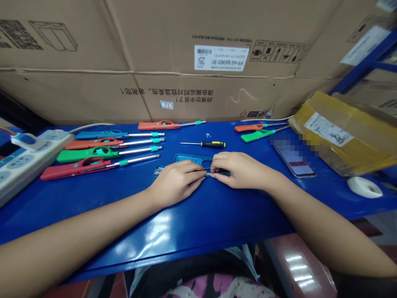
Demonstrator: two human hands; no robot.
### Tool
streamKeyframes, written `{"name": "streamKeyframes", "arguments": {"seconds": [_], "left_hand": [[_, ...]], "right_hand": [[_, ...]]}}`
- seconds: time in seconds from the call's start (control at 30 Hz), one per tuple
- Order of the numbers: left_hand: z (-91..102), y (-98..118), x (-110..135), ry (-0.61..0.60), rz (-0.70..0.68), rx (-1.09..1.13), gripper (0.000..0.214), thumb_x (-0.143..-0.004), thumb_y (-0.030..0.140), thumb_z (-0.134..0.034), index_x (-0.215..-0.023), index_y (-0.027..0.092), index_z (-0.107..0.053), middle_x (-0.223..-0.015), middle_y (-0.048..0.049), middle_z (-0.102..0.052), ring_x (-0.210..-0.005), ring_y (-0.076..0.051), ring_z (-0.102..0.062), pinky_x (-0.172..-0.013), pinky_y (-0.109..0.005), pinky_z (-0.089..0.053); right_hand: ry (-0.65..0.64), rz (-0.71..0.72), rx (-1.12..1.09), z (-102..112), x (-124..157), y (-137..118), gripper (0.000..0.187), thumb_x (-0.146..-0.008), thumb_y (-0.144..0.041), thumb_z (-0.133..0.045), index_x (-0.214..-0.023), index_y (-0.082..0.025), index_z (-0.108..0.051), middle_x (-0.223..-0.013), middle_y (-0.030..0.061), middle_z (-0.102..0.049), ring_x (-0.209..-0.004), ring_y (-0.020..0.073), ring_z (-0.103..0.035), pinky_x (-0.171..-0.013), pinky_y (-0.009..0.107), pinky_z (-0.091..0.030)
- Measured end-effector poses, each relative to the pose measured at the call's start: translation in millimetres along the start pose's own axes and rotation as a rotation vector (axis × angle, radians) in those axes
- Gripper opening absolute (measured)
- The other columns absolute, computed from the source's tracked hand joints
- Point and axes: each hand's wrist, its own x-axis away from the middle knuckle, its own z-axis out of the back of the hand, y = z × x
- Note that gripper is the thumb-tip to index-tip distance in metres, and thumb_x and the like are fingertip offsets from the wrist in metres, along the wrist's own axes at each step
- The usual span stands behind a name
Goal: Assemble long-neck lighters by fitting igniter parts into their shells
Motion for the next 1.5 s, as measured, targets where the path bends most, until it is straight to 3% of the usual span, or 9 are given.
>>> {"name": "streamKeyframes", "arguments": {"seconds": [0.37, 0.5, 0.6, 0.7, 0.87, 1.13, 1.5], "left_hand": [[1.8, -1.5, -5.0, -0.073, -0.065, -0.046, 0.025, -0.102, 0.02, -0.05, -0.104, 0.016, -0.074, -0.099, -0.0073, -0.075, -0.089, -0.021, -0.068, -0.081, -0.035, -0.055], [5.0, 1.0, -4.7, -0.099, -0.02, -0.045, 0.023, -0.101, 0.022, -0.052, -0.104, 0.018, -0.074, -0.103, -0.0067, -0.075, -0.095, -0.022, -0.068, -0.086, -0.038, -0.053], [15.7, 3.8, -6.6, -0.16, 0.035, -0.012, 0.022, -0.098, 0.026, -0.058, -0.114, 0.02, -0.072, -0.113, -0.0073, -0.074, -0.106, -0.024, -0.066, -0.095, -0.042, -0.05], [32.6, 3.2, -5.1, -0.217, 0.094, 0.04, 0.034, -0.094, 0.029, -0.065, -0.126, 0.019, -0.066, -0.119, -0.0088, -0.072, -0.11, -0.025, -0.065, -0.097, -0.043, -0.051], [53.4, -3.4, 11.5, -0.221, 0.2, 0.09, 0.032, -0.093, 0.032, -0.066, -0.123, 0.021, -0.068, -0.117, -0.0083, -0.071, -0.107, -0.025, -0.065, -0.095, -0.043, -0.053], [33.9, -7.0, 24.5, -0.068, 0.186, 0.12, 0.021, -0.097, 0.027, -0.062, -0.112, 0.019, -0.074, -0.109, -0.0086, -0.07, -0.101, -0.021, -0.062, -0.091, -0.038, -0.052], [29.2, -2.3, 31.1, -0.071, 0.152, 0.084, 0.018, -0.097, 0.022, -0.06, -0.108, 0.022, -0.075, -0.105, -0.0068, -0.069, -0.093, -0.019, -0.064, -0.08, -0.033, -0.048]], "right_hand": [[0.011, -0.063, 0.074, -6.1, -2.9, -8.9, 0.01, -0.094, -0.019, -0.056, -0.088, -0.018, -0.064, -0.091, 0.0057, -0.068, -0.086, 0.0195, -0.062, -0.076, 0.03, -0.045], [-0.028, -0.095, 0.069, -4.2, -1.6, -14.5, 0.01, -0.096, -0.021, -0.053, -0.092, -0.018, -0.062, -0.096, 0.007, -0.069, -0.089, 0.0212, -0.063, -0.079, 0.032, -0.046], [-0.034, -0.081, 0.076, -0.5, 0.2, -14.4, 0.009, -0.095, -0.02, -0.054, -0.093, -0.018, -0.062, -0.096, 0.0076, -0.069, -0.089, 0.0213, -0.063, -0.08, 0.033, -0.046], [-0.041, -0.072, 0.039, 4.4, 2.9, -10.7, 0.008, -0.093, -0.019, -0.057, -0.092, -0.017, -0.064, -0.094, 0.0071, -0.068, -0.086, 0.0197, -0.063, -0.077, 0.031, -0.047], [-0.057, -0.037, -0.009, 10.5, 6.9, -3.2, 0.007, -0.092, -0.021, -0.059, -0.092, -0.018, -0.066, -0.093, 0.0054, -0.068, -0.087, 0.0195, -0.062, -0.079, 0.032, -0.049], [0.166, 0.058, -0.055, -12.3, -4.8, -14.9, 0.011, -0.094, -0.024, -0.061, -0.102, -0.019, -0.065, -0.104, 0.0079, -0.067, -0.1, 0.0226, -0.061, -0.091, 0.038, -0.049], [0.153, 0.027, -0.192, -31.4, -11.2, -13.8, 0.007, -0.094, -0.017, -0.059, -0.092, -0.019, -0.065, -0.096, 0.0041, -0.067, -0.093, 0.0193, -0.059, -0.088, 0.036, -0.047]]}}
